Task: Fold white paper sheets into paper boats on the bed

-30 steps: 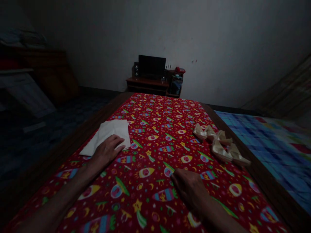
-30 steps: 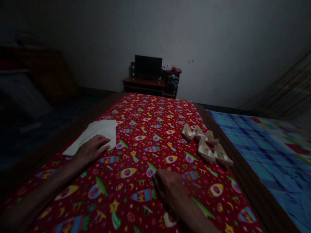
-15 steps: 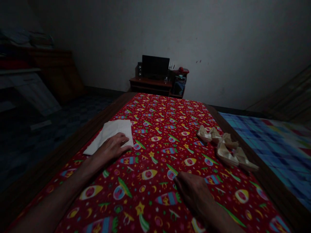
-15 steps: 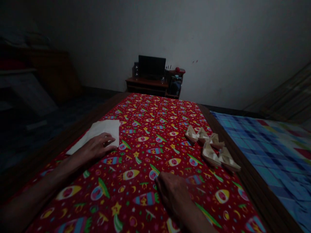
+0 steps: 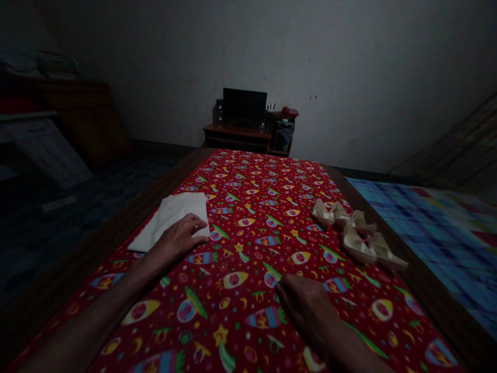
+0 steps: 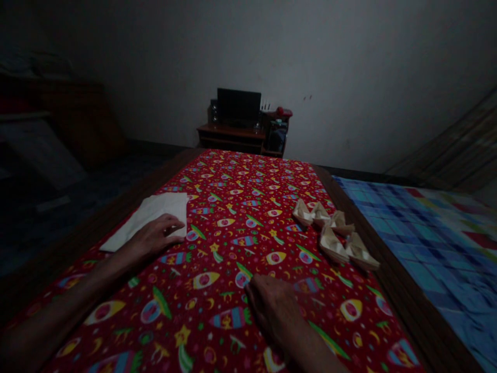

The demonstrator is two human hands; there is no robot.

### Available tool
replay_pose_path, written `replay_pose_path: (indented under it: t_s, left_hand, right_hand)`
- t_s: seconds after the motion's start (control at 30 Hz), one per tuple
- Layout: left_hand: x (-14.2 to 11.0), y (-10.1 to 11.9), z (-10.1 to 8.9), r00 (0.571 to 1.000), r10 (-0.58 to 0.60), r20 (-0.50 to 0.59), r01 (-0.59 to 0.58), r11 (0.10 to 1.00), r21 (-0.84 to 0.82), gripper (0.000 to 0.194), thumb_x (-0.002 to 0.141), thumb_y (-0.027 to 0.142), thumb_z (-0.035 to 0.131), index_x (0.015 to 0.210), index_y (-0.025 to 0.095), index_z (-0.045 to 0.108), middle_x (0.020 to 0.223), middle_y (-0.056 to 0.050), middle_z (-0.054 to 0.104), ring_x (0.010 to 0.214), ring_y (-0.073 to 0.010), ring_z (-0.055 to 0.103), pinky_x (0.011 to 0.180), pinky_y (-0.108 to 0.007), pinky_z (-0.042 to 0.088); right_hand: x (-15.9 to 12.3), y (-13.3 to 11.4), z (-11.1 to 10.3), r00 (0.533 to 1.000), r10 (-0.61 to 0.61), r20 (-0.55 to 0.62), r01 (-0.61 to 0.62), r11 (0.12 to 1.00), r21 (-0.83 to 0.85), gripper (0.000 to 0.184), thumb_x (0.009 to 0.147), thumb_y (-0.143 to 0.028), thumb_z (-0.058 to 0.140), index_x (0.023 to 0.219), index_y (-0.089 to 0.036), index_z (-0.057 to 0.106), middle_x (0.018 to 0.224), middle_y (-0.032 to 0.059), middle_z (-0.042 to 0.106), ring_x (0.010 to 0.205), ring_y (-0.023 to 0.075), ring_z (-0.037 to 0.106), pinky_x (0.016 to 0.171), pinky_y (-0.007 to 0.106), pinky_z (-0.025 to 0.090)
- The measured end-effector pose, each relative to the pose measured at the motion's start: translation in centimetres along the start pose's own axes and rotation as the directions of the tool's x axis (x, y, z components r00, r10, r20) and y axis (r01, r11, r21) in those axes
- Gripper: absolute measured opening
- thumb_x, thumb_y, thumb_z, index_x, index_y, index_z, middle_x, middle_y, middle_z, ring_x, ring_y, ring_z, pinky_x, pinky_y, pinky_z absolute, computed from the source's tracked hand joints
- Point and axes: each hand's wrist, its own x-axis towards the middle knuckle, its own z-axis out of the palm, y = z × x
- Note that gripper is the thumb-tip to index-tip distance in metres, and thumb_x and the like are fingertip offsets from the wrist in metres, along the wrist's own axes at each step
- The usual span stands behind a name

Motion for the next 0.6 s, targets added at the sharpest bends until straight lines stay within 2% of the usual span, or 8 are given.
replay_pose_path:
  t_s: [0.27,0.43,0.6]
  left_hand:
    - [0.1,-0.5,0.0,0.999,0.039,-0.024,-0.04,0.999,-0.027,0.034,0.078,0.045,0.055,0.094,0.017,0.065,0.099,-0.007,0.062,0.088,-0.0205,0.06,0.078,-0.029,0.046]
    - [-0.4,0.2,-0.1,0.996,0.089,-0.023,-0.088,0.995,0.041,0.037,0.081,0.05,0.052,0.098,0.018,0.063,0.1,-0.007,0.06,0.088,-0.0202,0.059,0.078,-0.029,0.046]
    - [-0.7,0.6,0.0,0.997,0.075,-0.026,-0.072,0.992,0.103,0.035,0.085,0.048,0.045,0.1,0.02,0.062,0.103,-0.006,0.058,0.091,-0.0201,0.058,0.08,-0.029,0.045]
  right_hand:
    - [0.1,-0.1,-0.1,1.0,-0.015,-0.009,0.015,1.0,-0.002,0.022,0.093,-0.025,0.04,0.072,-0.019,0.044,0.063,-0.0009,0.053,0.053,0.0098,0.045,0.054,0.024,0.027]
    - [0.0,0.0,0.0,1.0,-0.007,-0.016,0.007,1.0,-0.006,0.022,0.093,-0.025,0.04,0.073,-0.019,0.046,0.063,-0.001,0.052,0.054,0.0098,0.046,0.054,0.024,0.027]
    - [-0.1,0.0,0.0,1.0,-0.017,-0.019,0.017,1.0,0.002,0.023,0.094,-0.025,0.039,0.073,-0.02,0.046,0.063,-0.001,0.053,0.053,0.0099,0.045,0.054,0.024,0.027]
